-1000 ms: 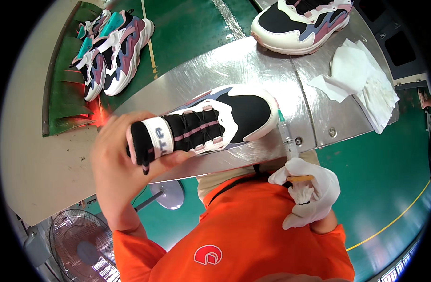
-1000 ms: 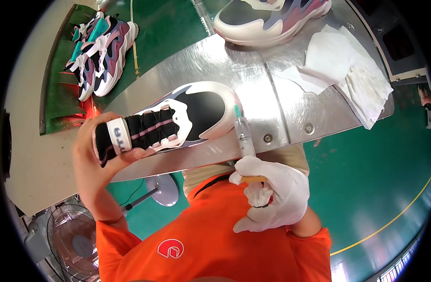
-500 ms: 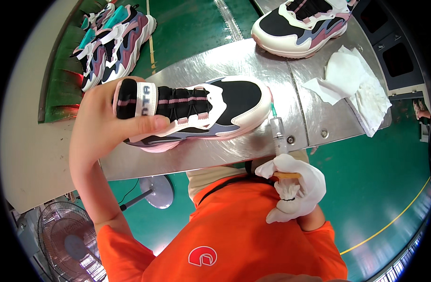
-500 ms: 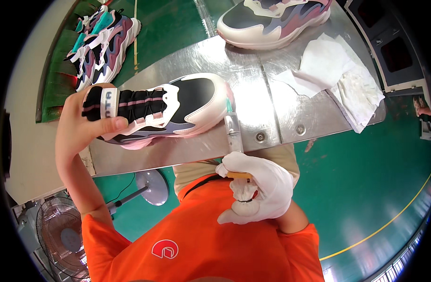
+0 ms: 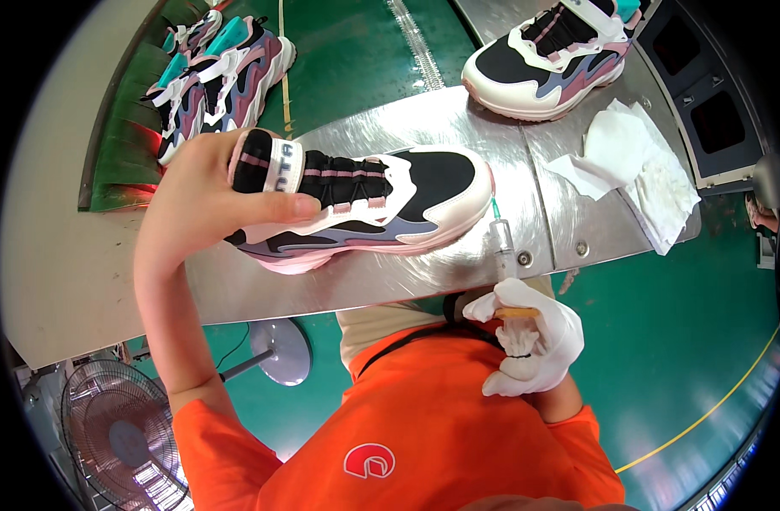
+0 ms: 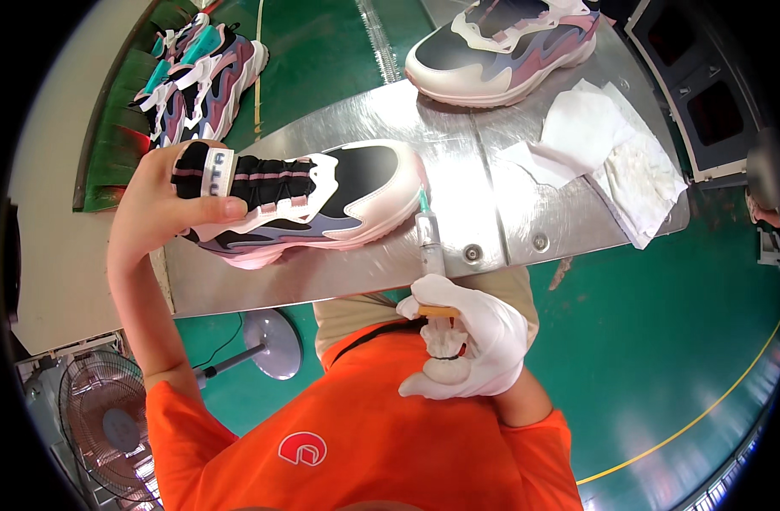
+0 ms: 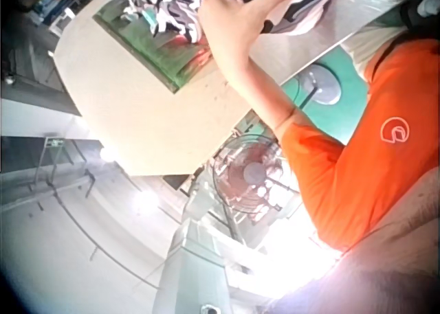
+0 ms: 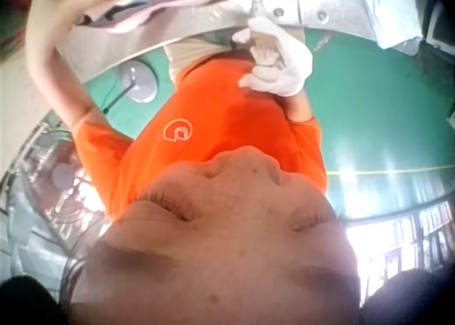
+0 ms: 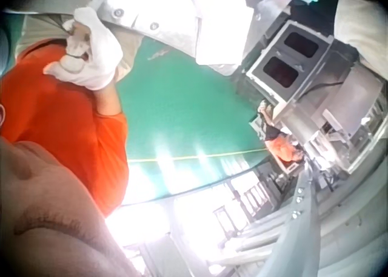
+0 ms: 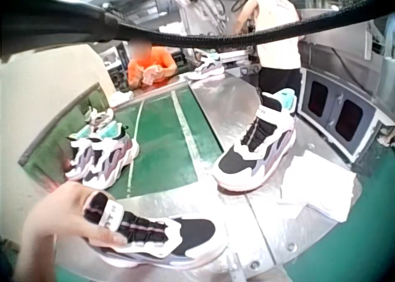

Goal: The person uses a syringe to apply a cleaning liquid to the upper and sole of a multi-colored sneaker. They then wipe the treated areas with a white cloth. The person repeats this process on multiple sneakers, handling them one at a time on a metal workbench.

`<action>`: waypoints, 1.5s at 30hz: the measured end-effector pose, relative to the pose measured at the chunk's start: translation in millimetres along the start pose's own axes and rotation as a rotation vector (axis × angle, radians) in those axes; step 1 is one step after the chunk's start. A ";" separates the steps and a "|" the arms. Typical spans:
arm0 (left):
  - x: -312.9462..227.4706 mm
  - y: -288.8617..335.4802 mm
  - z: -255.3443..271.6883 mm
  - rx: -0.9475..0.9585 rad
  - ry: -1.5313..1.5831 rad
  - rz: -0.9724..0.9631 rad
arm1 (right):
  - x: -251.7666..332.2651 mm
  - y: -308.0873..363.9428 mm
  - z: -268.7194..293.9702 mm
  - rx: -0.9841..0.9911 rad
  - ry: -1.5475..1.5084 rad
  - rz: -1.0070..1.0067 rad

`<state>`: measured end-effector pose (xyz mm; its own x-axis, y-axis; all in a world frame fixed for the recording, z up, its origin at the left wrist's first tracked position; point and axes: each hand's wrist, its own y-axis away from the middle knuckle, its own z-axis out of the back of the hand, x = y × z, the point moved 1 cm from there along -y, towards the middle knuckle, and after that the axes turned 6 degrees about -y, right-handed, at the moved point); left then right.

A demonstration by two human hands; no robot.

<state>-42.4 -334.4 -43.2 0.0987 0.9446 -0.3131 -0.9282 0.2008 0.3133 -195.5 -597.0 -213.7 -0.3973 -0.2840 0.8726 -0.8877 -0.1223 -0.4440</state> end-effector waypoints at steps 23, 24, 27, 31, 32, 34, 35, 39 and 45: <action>-78.2 -110.8 -75.9 0.789 -0.200 -0.780 | 26.8 9.8 67.6 -0.630 0.028 -0.278; -78.7 -119.6 -92.4 0.891 -0.248 -0.842 | 29.8 6.3 69.2 -0.679 0.040 -0.366; -95.2 -113.6 -87.5 0.932 -0.236 -0.592 | 31.8 -0.1 86.8 -0.661 0.056 -0.485; -81.3 -85.6 -54.5 0.653 -0.058 -0.678 | 46.5 -6.3 100.7 -0.493 0.040 -0.557; -75.5 -71.6 -38.1 0.553 -0.024 -0.649 | 53.7 -9.4 103.5 -0.414 0.093 -0.571; -66.2 -37.3 -5.0 0.393 0.211 -0.592 | 66.9 -19.6 103.6 -0.368 0.175 -0.587; -62.3 -20.8 7.8 0.263 0.277 -0.586 | 77.5 -25.5 99.0 -0.325 0.085 -0.583; -14.8 11.9 22.6 -0.059 0.660 -0.846 | 91.4 -48.9 64.4 -0.089 -0.238 -0.274; -16.8 28.4 -5.3 -0.321 0.675 -0.778 | 87.5 -87.4 41.9 0.189 -0.667 -0.112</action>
<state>-72.3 -345.9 -33.8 0.5749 0.2290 -0.7855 -0.7566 0.5142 -0.4039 -142.9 -651.0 -107.1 -0.0247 -0.7756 0.6307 -0.8349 -0.3311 -0.4398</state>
